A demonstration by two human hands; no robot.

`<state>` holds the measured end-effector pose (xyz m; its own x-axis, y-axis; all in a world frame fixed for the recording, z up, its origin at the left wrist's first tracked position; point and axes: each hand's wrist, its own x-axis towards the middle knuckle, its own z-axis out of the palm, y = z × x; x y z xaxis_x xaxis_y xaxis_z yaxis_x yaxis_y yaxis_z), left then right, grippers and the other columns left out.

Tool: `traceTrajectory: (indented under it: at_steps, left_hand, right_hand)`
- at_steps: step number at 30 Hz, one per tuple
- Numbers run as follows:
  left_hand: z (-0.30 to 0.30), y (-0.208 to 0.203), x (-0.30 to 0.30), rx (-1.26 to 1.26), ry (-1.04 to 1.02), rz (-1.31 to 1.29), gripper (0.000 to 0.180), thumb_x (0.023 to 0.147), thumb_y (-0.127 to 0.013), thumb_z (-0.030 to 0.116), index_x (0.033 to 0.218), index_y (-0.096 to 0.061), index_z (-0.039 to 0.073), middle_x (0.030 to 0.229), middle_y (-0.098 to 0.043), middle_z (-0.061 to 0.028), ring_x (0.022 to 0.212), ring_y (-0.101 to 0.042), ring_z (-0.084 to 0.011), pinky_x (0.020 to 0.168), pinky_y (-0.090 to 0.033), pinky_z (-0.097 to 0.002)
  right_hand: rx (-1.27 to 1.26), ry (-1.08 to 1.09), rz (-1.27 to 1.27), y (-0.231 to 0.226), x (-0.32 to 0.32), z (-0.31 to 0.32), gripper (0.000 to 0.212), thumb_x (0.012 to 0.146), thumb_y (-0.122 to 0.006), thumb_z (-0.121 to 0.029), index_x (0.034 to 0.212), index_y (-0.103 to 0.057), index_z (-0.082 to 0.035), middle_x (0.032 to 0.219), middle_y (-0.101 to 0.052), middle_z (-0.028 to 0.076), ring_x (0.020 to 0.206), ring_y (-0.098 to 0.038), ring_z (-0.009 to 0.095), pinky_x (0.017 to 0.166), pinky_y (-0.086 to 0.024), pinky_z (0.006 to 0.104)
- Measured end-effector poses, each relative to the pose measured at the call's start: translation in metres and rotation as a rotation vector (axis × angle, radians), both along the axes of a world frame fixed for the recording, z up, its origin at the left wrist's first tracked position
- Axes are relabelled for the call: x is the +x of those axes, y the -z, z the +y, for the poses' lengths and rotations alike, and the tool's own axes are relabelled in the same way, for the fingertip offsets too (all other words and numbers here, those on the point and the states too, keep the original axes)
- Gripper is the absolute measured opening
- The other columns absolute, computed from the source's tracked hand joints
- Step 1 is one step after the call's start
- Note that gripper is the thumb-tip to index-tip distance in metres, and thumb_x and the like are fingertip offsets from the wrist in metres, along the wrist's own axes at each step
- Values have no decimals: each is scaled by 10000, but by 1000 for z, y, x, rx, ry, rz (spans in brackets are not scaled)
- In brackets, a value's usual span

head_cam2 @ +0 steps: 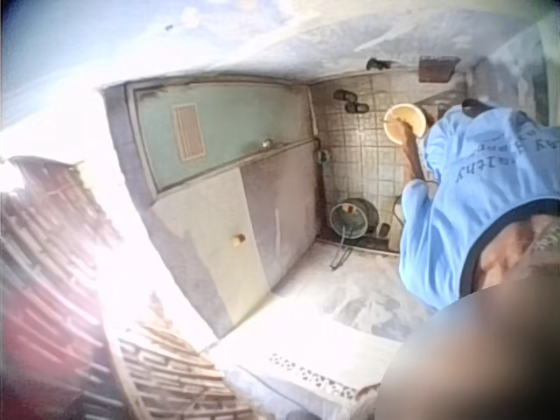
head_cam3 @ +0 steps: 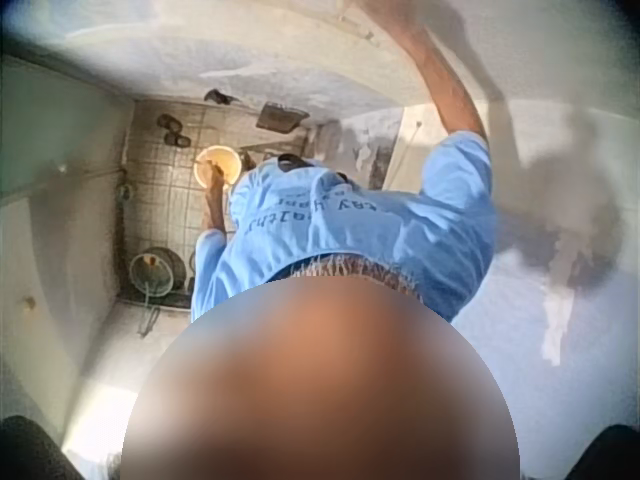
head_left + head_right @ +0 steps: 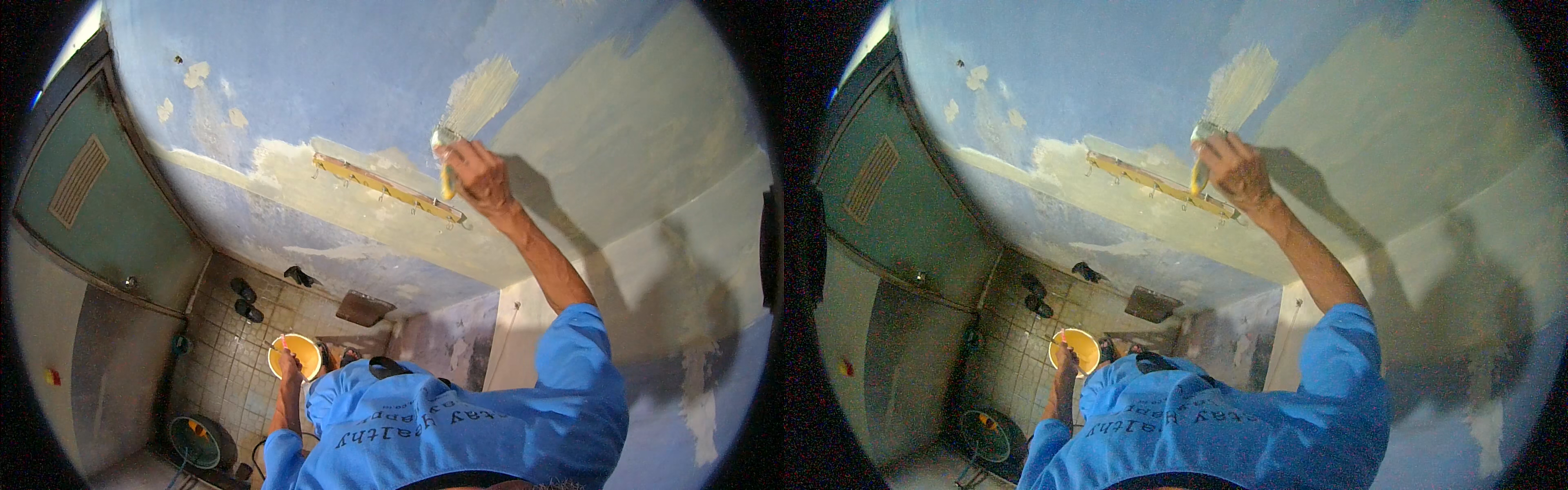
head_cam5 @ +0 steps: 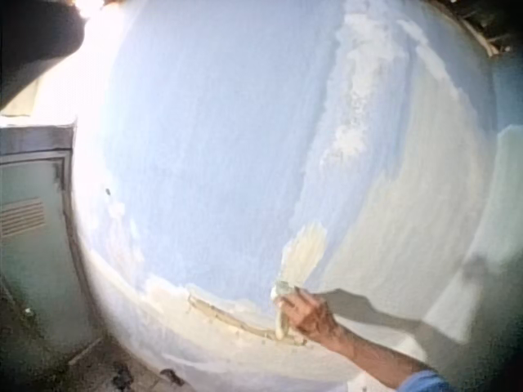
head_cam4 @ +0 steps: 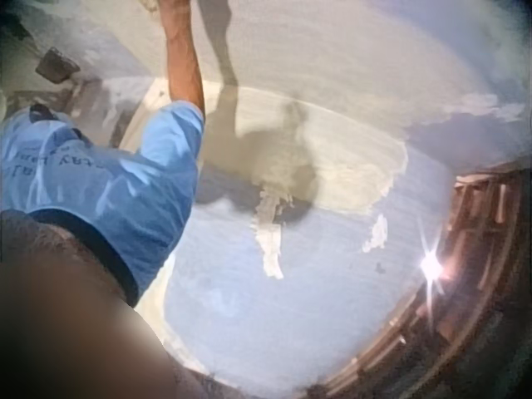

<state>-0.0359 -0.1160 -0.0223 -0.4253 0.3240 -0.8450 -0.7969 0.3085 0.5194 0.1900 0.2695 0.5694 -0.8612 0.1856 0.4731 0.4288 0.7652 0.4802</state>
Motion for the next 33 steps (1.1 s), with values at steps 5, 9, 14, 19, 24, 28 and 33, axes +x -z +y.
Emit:
traceTrajectory:
  at_steps: [5, 9, 14, 19, 24, 28, 33]
  left_hand:
    - [-1, -1, 0, -3, 12, -18, 467, 960, -513, 548, 773, -506, 120, 533, -409, -1, 402, -391, -155, 388, -303, -310]
    - [-6, 3, 2, -6, -22, -18, 459, 960, -514, 539, 771, -507, 121, 533, -410, -1, 404, -391, -156, 390, -304, -311]
    - [-10, 6, 6, -1, -74, -19, 449, 959, -516, 528, 768, -507, 122, 534, -412, -1, 406, -392, -157, 392, -306, -313]
    - [-17, 10, 3, 7, -80, -18, 424, 958, -520, 504, 781, -510, 119, 542, -420, -2, 410, -395, -158, 396, -316, -316]
    - [-22, 9, 2, -11, -69, -10, 420, 969, -510, 492, 786, -515, 114, 546, -420, 2, 418, -396, -155, 405, -326, -312]
    - [-21, 1, -1, -39, -38, -5, 426, 979, -499, 488, 783, -519, 111, 546, -416, 5, 425, -396, -151, 413, -330, -306]
    - [-24, 15, -3, -84, -75, -39, 411, 959, -529, 488, 826, -529, 100, 555, -431, -9, 417, -414, -174, 400, -347, -327]
  right_hand:
    - [-143, -36, 320, -82, -7, 21, 291, 847, -709, -109, 1135, -663, -92, 903, -656, 81, 837, -663, 269, 748, -564, 370]
    - [144, -73, 338, -126, -10, 22, 319, 837, -725, -95, 1151, -678, -125, 988, -666, 51, 878, -664, 246, 750, -568, 358]
    - [423, -41, 144, -98, -20, 5, 396, 807, -739, -65, 1187, -696, -168, 1049, -660, 36, 914, -648, 230, 756, -558, 359]
    - [245, -14, 1, 12, -17, 15, 281, 840, -675, -130, 1115, -722, -166, 1011, -621, 36, 883, -577, 212, 667, -491, 359]
    - [139, 9, -88, 95, -12, 27, 233, 845, -658, -170, 1071, -711, -144, 1047, -626, 42, 899, -559, 209, 696, -445, 391]
    - [95, 33, -123, 120, -7, 24, 237, 832, -655, -165, 1063, -699, -131, 1069, -616, 47, 935, -545, 210, 710, -432, 381]
    - [-53, -4, -55, 119, -9, 8, 226, 836, -652, -102, 1055, -708, -115, 1042, -609, 69, 941, -575, 237, 720, -451, 397]
